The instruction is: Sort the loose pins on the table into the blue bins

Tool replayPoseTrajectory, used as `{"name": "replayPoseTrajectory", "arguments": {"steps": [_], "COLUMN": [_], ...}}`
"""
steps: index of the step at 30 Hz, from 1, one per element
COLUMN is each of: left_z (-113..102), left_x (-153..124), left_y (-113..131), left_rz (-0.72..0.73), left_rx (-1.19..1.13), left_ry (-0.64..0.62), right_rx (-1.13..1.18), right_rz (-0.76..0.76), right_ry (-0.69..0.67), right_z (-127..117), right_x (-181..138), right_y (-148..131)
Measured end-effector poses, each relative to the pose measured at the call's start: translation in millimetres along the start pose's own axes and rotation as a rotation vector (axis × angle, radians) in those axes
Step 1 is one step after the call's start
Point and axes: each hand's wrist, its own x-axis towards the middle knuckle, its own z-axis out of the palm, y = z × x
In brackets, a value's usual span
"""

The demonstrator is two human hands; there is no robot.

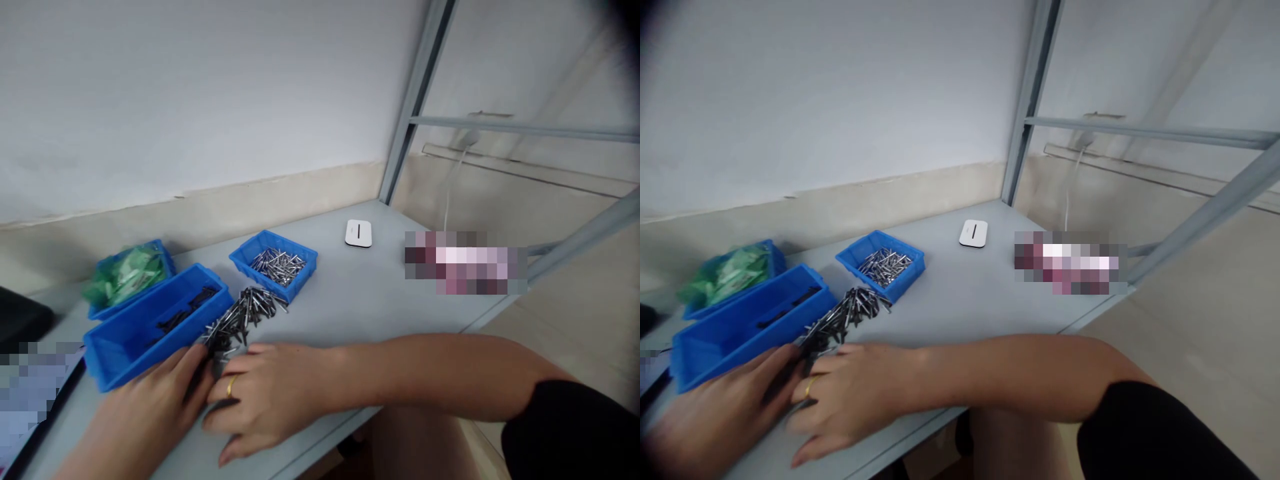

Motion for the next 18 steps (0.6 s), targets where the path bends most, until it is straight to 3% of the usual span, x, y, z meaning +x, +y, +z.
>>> {"name": "replayPoseTrajectory", "arguments": {"steps": [5,13,18], "left_z": [-4.7,-3.7,-1.2], "left_x": [3.3,4.0,2.3], "left_y": [-1.9,4.8,4.3], "left_rz": [-0.063,-0.019,-0.019], "left_rx": [-0.183,-0.427,-0.541], "left_ry": [-0.01,-0.06,-0.115], "right_rx": [0.004,0.017,-0.04], "right_rz": [0.07,0.156,0.244], "right_ry": [-0.026,-0.089,0.02], "right_z": [-2.8,-16.1,-22.9], "right_x": [-2.8,-7.4,-11.6], "right_y": [8.2,19.7,26.6]}}
